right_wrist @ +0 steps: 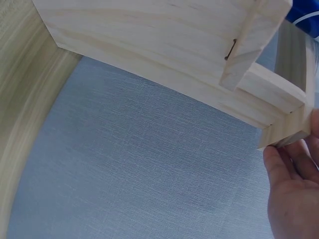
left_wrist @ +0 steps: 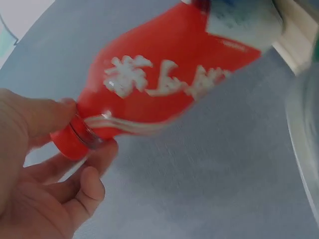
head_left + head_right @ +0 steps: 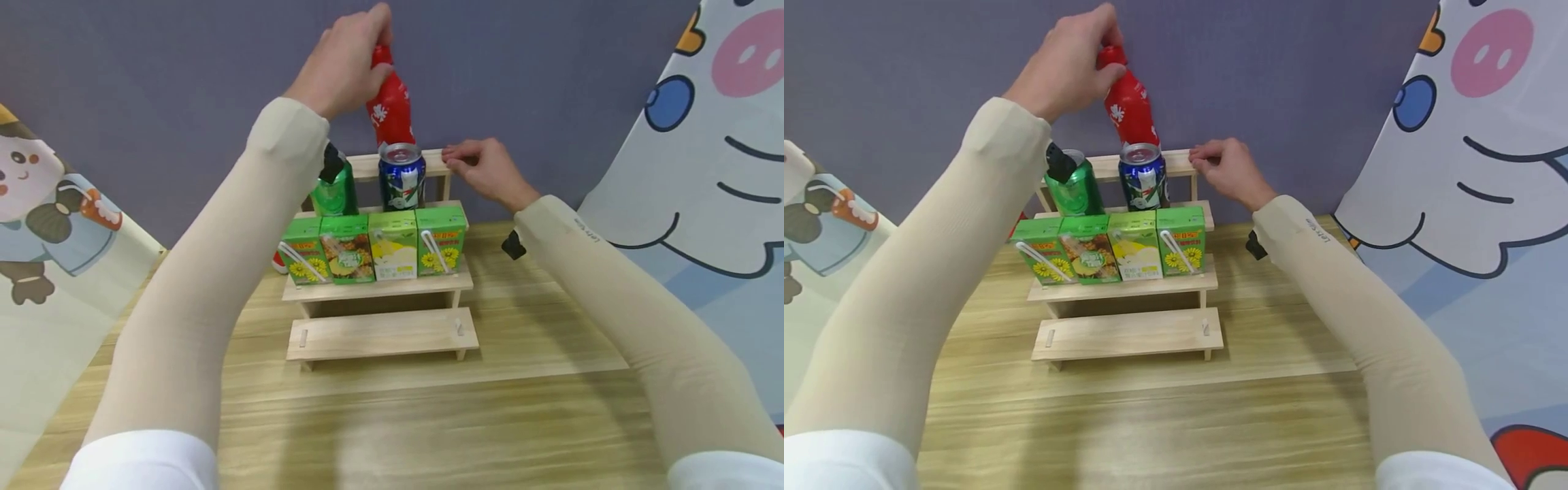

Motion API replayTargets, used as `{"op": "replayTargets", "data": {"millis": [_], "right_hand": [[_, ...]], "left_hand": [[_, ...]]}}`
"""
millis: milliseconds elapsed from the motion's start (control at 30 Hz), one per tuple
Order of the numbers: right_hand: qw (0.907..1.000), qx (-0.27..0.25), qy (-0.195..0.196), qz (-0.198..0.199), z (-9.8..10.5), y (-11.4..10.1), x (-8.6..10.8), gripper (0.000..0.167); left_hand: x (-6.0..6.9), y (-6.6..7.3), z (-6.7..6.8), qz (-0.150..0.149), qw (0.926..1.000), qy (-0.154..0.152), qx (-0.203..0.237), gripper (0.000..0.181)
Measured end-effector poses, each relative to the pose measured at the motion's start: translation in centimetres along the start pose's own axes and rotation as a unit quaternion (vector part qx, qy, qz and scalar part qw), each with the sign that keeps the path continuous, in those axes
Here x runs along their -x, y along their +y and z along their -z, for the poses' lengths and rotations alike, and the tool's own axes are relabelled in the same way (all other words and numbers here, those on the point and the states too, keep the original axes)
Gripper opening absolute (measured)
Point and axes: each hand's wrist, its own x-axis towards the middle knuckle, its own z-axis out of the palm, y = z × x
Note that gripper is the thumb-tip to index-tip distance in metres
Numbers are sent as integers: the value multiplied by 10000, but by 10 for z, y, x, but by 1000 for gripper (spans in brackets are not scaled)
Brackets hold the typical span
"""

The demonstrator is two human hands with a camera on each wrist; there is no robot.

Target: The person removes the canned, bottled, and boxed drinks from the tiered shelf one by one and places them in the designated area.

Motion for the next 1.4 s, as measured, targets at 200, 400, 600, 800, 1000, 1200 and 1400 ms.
{"op": "replayTargets", "data": {"millis": [200,400,600,800,1000,1200,1400], "right_hand": [[9999,55,-88,3,-6,-2,-3,23],[9999,22,-118,-39,-10,-2,-5,23],[10000,-5,-77,-55,-9,1,-6,23],[9999,11,-109,-60,-7,3,-5,24],[9999,-69,-52,-82,-3,5,-6,24],[10000,-40,-60,-42,-3,7,-6,25],[9999,-55,-41,-128,1,10,-4,25]], "left_hand": [[7,-12,0,140,9993,332,55,40],[22,-34,19,488,9957,771,153,43],[49,-61,41,718,9896,1206,312,44],[77,-90,59,1200,9808,1493,364,45],[99,-117,75,1602,9771,1333,417,45],[124,-142,79,1892,9740,1221,233,46],[141,-167,69,2043,9768,635,-34,45]]}}
